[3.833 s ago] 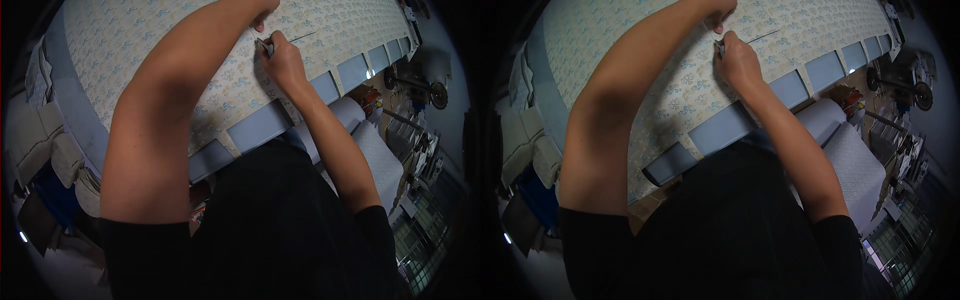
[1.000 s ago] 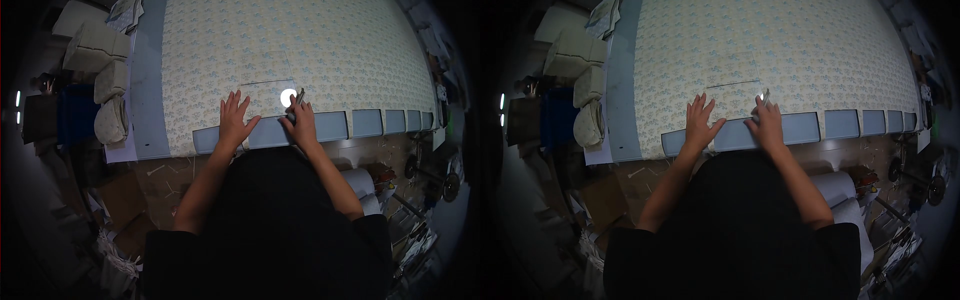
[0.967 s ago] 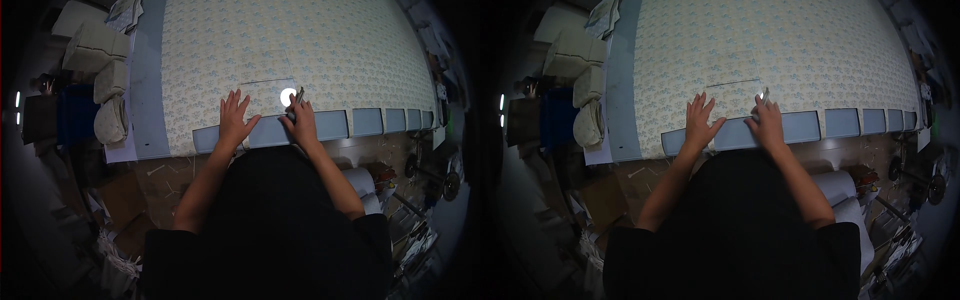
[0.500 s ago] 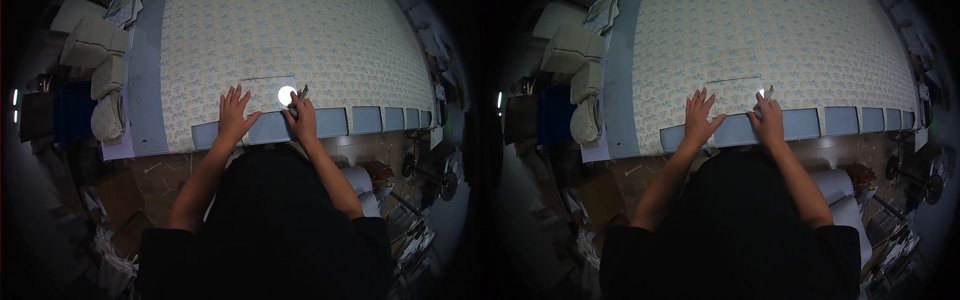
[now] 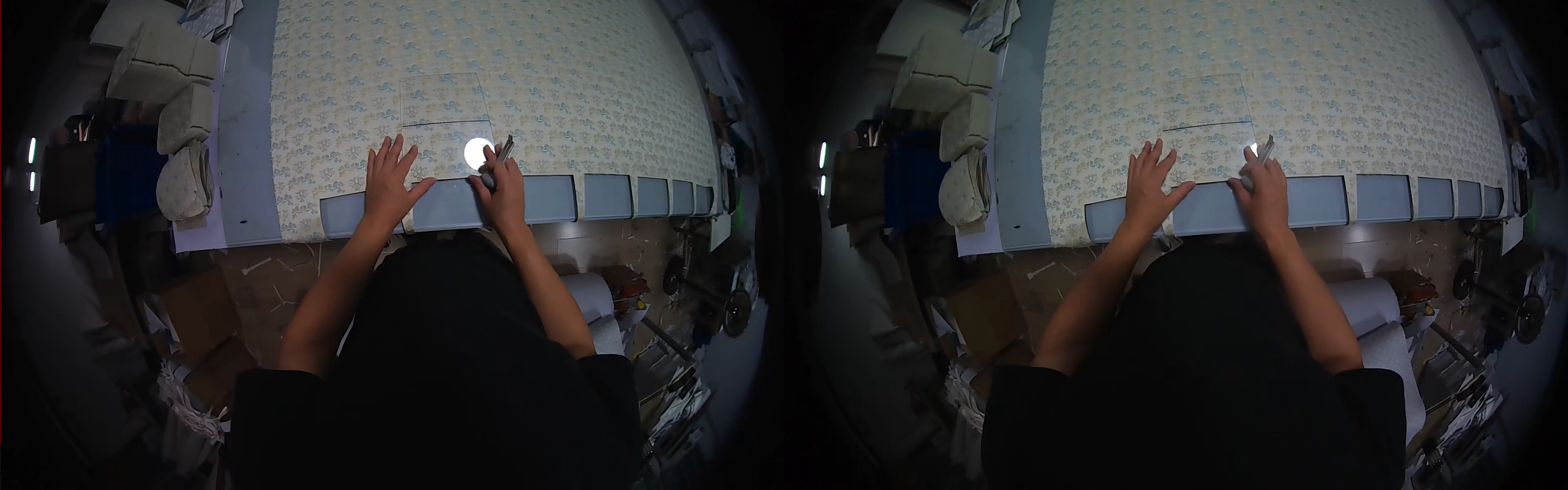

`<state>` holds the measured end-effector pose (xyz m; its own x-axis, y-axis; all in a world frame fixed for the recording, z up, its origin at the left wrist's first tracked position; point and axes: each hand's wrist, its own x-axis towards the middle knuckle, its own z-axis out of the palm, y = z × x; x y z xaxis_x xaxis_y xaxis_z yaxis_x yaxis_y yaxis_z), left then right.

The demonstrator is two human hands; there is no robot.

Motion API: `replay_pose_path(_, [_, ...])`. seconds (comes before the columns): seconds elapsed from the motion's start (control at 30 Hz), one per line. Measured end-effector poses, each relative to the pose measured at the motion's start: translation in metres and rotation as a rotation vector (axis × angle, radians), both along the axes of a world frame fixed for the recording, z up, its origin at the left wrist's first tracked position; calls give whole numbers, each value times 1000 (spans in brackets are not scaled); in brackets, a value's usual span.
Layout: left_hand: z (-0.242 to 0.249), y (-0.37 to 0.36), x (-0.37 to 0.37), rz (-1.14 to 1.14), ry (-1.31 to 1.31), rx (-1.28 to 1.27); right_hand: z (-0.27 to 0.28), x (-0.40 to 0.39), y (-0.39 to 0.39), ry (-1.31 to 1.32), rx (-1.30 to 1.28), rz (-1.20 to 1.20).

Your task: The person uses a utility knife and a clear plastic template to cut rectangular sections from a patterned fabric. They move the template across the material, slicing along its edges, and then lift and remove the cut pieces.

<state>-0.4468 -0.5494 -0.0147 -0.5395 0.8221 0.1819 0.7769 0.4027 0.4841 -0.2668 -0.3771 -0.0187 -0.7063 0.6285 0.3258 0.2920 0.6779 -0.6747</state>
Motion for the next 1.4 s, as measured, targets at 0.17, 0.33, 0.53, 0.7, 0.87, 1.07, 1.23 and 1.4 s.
replay_pose_path(0.17, [0,0,0,4,14,-1,-1,0,0,-27,-27,6])
replay_pose_path(0.33, [2,1,0,1,5,-10,3,0,0,-25,-13,-3])
replay_pose_path(0.53, [2,1,0,0,9,-15,0,0,-2,-42,-29,16])
replay_pose_path(0.7, [2,1,0,-3,15,-23,4,0,-1,-54,-53,25])
replay_pose_path(0.87, [4,1,1,-3,10,-27,6,-1,-1,-58,-81,18])
replay_pose_path(1.07, [4,1,0,-4,11,-28,2,-1,0,-29,-45,22])
replay_pose_path(1.23, [2,1,0,1,6,-15,5,-1,0,-30,-44,34])
replay_pose_path(1.4, [0,0,0,-3,39,-18,8,-1,0,-77,-109,13])
